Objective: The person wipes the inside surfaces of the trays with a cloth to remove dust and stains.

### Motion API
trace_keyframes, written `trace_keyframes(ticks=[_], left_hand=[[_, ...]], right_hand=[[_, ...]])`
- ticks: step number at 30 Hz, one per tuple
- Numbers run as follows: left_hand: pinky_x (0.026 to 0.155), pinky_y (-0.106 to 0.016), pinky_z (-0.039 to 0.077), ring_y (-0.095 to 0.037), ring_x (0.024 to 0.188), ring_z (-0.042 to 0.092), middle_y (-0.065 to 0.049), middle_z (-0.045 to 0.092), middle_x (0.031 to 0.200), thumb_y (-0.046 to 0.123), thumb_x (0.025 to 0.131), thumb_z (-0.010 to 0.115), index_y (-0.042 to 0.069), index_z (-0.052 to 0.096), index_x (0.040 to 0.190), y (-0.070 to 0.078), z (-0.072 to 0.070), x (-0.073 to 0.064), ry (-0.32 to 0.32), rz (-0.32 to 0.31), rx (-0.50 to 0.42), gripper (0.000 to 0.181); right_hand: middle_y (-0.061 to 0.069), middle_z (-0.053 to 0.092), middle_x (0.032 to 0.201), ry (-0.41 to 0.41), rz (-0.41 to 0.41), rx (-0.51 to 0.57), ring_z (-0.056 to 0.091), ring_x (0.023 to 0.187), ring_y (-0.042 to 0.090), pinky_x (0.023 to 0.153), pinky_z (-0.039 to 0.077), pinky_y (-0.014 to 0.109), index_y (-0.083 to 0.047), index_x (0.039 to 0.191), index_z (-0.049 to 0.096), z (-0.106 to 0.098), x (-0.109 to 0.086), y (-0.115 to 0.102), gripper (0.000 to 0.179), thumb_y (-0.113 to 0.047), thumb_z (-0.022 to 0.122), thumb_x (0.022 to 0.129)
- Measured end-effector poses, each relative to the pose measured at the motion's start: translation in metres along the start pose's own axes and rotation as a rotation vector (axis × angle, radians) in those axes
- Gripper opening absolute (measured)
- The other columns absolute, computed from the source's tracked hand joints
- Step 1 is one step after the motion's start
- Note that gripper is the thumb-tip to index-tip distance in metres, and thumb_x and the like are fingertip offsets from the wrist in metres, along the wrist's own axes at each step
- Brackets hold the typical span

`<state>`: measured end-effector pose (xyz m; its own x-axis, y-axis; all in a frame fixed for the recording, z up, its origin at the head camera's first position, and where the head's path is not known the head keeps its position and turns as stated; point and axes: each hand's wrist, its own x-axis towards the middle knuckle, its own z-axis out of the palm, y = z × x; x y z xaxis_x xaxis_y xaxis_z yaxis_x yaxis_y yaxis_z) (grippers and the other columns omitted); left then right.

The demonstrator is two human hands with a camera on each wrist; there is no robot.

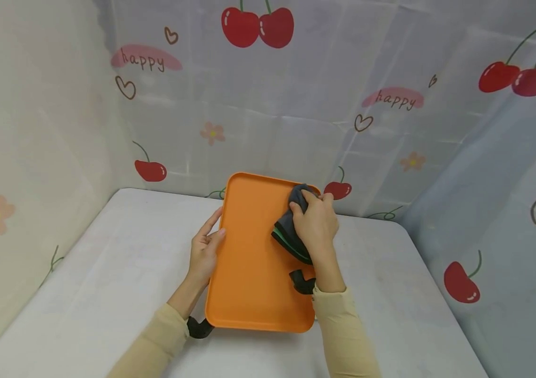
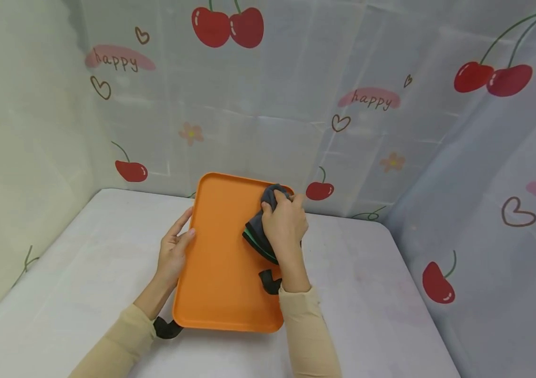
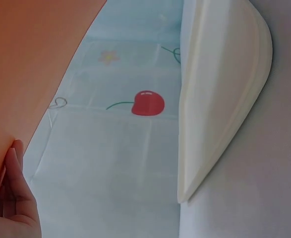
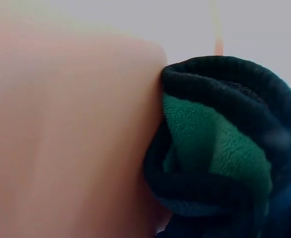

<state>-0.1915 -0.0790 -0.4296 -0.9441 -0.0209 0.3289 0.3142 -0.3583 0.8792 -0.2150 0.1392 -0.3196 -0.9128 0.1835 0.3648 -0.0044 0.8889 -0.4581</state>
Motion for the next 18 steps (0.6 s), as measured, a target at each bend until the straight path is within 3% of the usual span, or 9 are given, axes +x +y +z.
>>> trace_keyframes(ticks=[6,9,11,14,18], left_hand=[[0.075,-0.021,0.058,-0.004,0.067,0.062,0.008,0.057,0.056,0.010,0.101,0.052,0.010,0.042,0.149,0.001,0.003,-0.001,-0.020,0.026,0.018,0.049],[0.079,-0.018,0.056,-0.003,0.067,0.060,0.011,0.072,0.081,0.008,0.100,0.053,0.007,0.044,0.147,0.000,0.005,-0.001,-0.020,0.056,0.033,0.048],[0.082,-0.016,0.054,-0.002,0.064,0.056,0.016,0.071,0.108,0.006,0.100,0.053,0.004,0.045,0.146,-0.001,0.006,-0.001,-0.024,0.079,0.047,0.047],[0.084,-0.014,0.052,-0.001,0.058,0.049,0.018,0.069,0.093,0.005,0.100,0.051,0.001,0.044,0.146,-0.003,0.008,-0.002,-0.048,0.102,0.048,0.047],[0.065,-0.010,0.045,-0.001,0.052,0.039,0.010,0.047,0.055,0.003,0.100,0.050,-0.002,0.041,0.146,-0.006,0.009,-0.003,-0.082,0.122,0.063,0.047]], right_hand=[[0.019,0.053,0.119,0.042,-0.077,0.077,0.063,0.089,0.037,0.072,0.056,0.050,-0.017,0.133,0.063,0.013,-0.006,-0.015,0.045,-0.036,0.067,0.092],[0.018,0.055,0.115,0.072,-0.137,0.099,0.063,0.085,0.036,0.069,0.056,0.047,-0.018,0.131,0.065,0.020,-0.011,-0.025,0.044,-0.036,0.068,0.091],[0.017,0.056,0.113,0.089,-0.178,0.097,0.063,0.081,0.034,0.066,0.056,0.045,-0.019,0.130,0.065,0.024,-0.014,-0.032,0.043,-0.036,0.069,0.091],[0.015,0.057,0.112,0.099,-0.251,0.070,0.064,0.080,0.031,0.064,0.057,0.042,-0.019,0.129,0.066,0.028,-0.017,-0.042,0.043,-0.037,0.069,0.090],[0.015,0.057,0.114,0.073,-0.364,0.028,0.063,0.073,0.027,0.057,0.055,0.038,-0.020,0.130,0.065,0.031,-0.022,-0.054,0.043,-0.036,0.069,0.091]])
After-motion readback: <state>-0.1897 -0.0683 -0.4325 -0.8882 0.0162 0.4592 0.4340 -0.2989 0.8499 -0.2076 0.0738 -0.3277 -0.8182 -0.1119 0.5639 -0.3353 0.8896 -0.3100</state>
